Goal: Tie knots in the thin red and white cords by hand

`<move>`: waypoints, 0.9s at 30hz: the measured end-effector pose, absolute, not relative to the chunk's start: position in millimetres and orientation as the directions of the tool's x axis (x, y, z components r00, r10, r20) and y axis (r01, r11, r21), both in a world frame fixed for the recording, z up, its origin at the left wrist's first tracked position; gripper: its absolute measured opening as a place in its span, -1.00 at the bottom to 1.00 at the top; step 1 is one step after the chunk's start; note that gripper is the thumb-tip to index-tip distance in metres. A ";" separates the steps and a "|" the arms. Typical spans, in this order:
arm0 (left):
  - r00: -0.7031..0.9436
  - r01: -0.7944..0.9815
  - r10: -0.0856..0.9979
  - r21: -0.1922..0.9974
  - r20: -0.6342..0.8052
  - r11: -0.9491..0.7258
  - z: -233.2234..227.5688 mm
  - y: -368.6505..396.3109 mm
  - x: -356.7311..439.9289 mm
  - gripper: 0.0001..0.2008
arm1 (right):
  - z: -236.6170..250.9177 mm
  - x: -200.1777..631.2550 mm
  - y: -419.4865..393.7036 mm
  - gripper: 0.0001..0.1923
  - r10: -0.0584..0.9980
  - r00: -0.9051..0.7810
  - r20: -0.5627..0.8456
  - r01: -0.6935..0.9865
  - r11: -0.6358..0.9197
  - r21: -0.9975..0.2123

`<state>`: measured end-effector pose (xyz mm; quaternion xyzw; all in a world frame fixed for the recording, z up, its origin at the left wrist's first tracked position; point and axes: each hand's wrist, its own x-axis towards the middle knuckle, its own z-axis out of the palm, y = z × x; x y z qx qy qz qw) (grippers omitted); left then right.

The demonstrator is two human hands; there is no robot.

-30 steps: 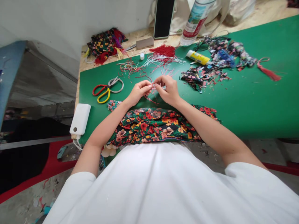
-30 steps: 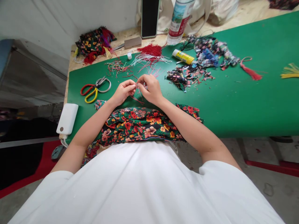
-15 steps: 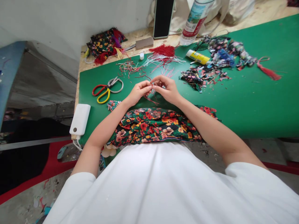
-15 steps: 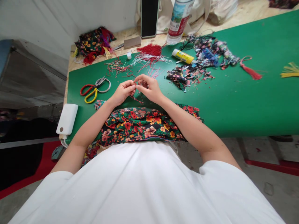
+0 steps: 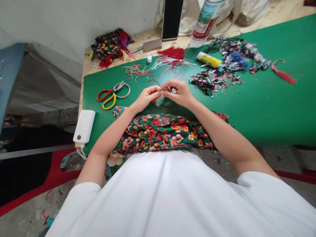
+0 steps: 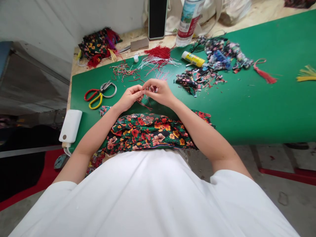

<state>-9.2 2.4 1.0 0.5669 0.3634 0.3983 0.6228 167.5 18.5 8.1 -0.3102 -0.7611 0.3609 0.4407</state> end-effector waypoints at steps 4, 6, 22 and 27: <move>0.401 -0.074 0.916 0.996 -0.013 0.046 0.8 2.5 -9.3 -0.70 | 5.5 166.0 18.3 -0.73 0.817 -0.372 0.440 0.158 0.523 -0.838; 0.395 -0.070 0.918 0.996 -0.019 0.051 0.9 2.5 -9.5 -0.69 | 4.8 165.4 18.3 -0.73 0.822 -0.365 0.438 0.156 0.518 -0.841; 0.323 -0.047 0.946 0.998 -0.019 0.036 2.0 0.9 -7.4 -0.73 | 2.7 165.2 18.8 -0.70 0.847 -0.338 0.411 0.181 0.487 -0.855; 0.286 -0.043 0.958 0.999 0.004 0.009 -0.5 1.0 -6.3 -0.74 | 1.7 164.0 18.3 -0.68 0.859 -0.308 0.408 0.202 0.478 -0.855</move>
